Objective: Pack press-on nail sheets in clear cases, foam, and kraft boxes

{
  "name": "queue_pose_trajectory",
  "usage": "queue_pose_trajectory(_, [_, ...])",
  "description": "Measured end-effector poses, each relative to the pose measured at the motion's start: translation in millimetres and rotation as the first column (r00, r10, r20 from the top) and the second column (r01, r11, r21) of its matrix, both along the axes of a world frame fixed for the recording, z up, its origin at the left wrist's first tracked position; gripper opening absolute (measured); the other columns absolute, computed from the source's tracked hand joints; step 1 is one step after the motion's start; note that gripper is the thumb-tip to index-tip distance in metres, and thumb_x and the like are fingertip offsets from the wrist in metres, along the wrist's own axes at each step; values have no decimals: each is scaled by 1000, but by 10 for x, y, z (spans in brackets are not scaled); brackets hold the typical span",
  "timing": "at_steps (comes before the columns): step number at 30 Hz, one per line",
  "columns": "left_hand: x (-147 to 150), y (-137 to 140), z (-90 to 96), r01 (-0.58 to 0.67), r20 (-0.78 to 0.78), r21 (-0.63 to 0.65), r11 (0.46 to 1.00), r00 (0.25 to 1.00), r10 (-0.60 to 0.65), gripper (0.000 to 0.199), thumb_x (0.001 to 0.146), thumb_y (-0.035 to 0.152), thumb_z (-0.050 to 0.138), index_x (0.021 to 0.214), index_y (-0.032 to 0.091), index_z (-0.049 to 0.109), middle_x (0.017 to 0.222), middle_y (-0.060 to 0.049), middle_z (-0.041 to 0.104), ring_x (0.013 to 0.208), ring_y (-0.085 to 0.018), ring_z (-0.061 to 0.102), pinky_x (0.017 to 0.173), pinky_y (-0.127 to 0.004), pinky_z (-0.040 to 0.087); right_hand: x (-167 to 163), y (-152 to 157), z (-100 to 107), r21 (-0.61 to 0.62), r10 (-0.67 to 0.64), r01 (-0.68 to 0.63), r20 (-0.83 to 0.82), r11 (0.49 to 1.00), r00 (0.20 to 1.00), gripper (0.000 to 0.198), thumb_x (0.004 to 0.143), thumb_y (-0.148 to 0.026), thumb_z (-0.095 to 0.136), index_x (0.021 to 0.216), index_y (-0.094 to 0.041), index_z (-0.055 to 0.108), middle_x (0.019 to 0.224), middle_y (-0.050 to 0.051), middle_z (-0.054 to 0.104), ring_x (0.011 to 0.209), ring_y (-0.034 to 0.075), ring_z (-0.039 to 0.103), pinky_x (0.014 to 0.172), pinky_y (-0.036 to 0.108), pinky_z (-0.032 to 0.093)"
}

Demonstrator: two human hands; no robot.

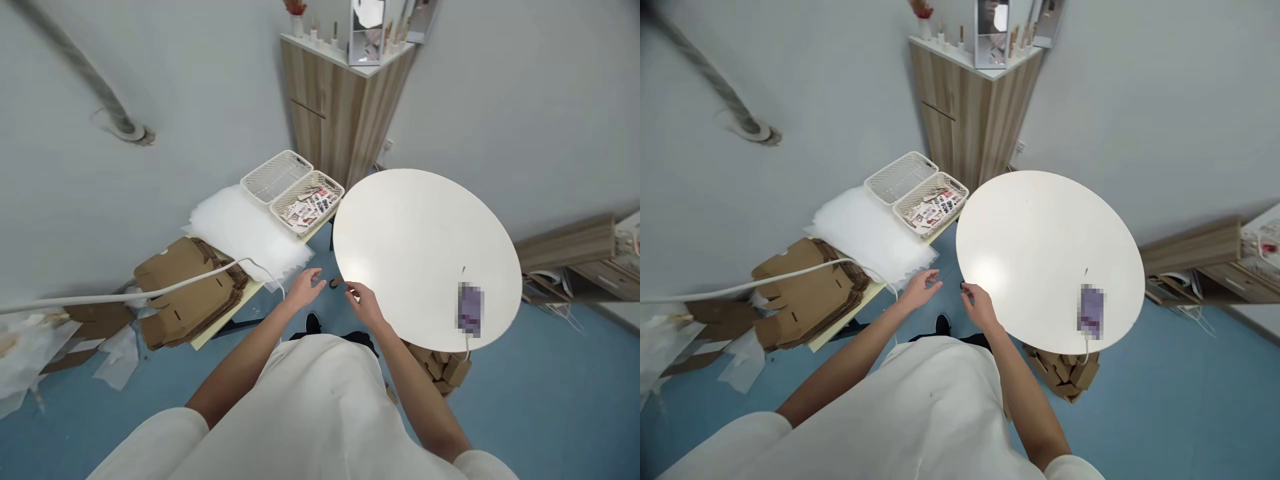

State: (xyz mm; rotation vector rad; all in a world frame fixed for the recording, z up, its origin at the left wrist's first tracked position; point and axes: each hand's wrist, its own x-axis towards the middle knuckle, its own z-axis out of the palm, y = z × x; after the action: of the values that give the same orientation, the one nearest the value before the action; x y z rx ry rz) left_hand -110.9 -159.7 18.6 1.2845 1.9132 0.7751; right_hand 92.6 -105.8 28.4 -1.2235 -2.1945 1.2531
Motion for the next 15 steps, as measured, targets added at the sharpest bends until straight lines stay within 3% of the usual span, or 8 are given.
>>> queue_pose_trajectory(8, [-551, -137, -77, -181, 53, -13, 983, 982, 182, 41, 78, 38, 55, 115, 19, 55, 115, -9, 61, 92, -21, 62, 80, -36, 52, -634, 248, 38, -3, 288, -289, 99, 957, 953, 33, 84, -31, 46, 113, -23, 58, 101, 6, 65, 84, 19, 62, 76, 37, 51])
queue_pose_trajectory(15, [-885, 134, -78, -192, 4, -49, 980, 981, 193, 44, 79, 41, 54, 116, 19, 54, 114, -9, 61, 90, -20, 63, 76, -34, 51, -1073, 728, -43, -5, 198, -198, 25, 980, 980, 33, 84, -33, 44, 111, -21, 60, 99, 7, 66, 84, 20, 62, 76, 37, 51])
